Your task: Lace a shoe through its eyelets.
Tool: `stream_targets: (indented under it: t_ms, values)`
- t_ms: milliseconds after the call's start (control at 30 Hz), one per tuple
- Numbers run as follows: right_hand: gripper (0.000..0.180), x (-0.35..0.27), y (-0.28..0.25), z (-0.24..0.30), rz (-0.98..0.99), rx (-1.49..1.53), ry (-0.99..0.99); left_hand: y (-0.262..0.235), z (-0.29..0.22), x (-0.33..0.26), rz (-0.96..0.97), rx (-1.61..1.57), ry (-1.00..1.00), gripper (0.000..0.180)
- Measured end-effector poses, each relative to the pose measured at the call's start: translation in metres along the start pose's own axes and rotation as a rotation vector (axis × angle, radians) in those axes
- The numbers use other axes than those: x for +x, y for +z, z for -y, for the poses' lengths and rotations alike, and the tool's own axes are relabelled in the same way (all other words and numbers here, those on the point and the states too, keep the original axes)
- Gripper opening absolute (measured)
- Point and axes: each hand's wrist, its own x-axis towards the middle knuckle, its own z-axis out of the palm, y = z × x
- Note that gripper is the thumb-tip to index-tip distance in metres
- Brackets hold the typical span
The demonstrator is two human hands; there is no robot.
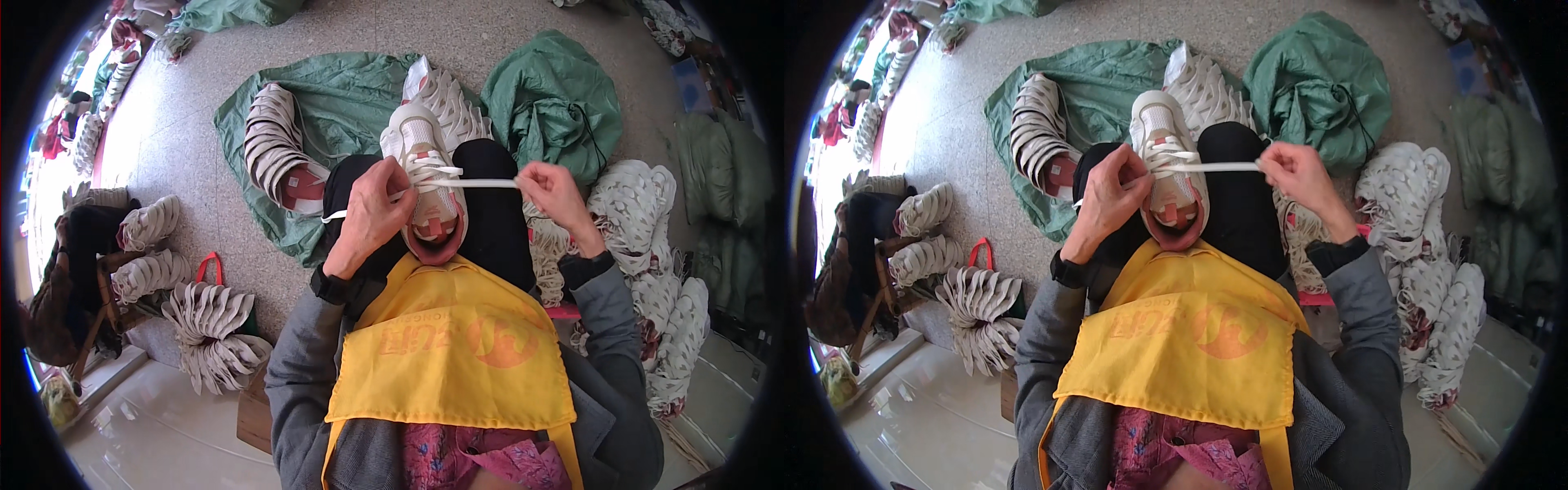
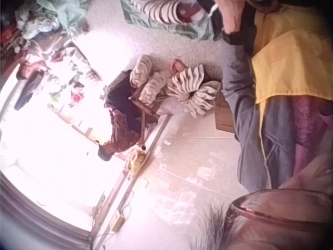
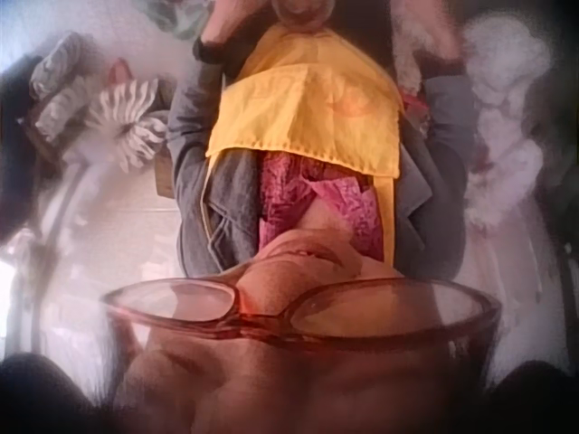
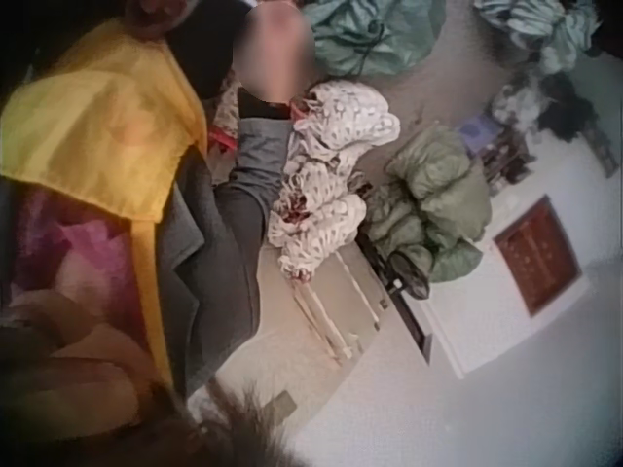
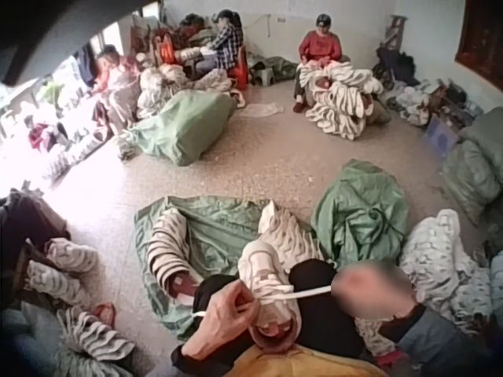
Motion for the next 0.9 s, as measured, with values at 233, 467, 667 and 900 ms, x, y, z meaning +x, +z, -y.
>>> stream_targets:
  t_ms: [233, 467, 667, 900]
  values:
    - [0.022, 0.023, 0.080, 0.073, -0.122, -0.555, -0.514, -0.001, -0.005, -0.001, -0.022, -0.009, -0.035, 0.016]
    - [0.007, 0.042, 0.085, 0.056, -0.078, -0.669, -0.584, 0.001, 0.000, -0.002, -0.038, 0.005, -0.029, 0.017]
    - [0.009, 0.049, 0.090, 0.062, 0.198, 0.103, -0.045, 0.000, -0.002, -0.002, -0.021, 0.002, -0.062, 0.017]
    - [0.025, 0.045, 0.089, 0.040, 0.142, -0.045, -0.159, -0.003, -0.003, -0.001, 0.017, -0.090, -0.111, 0.016]
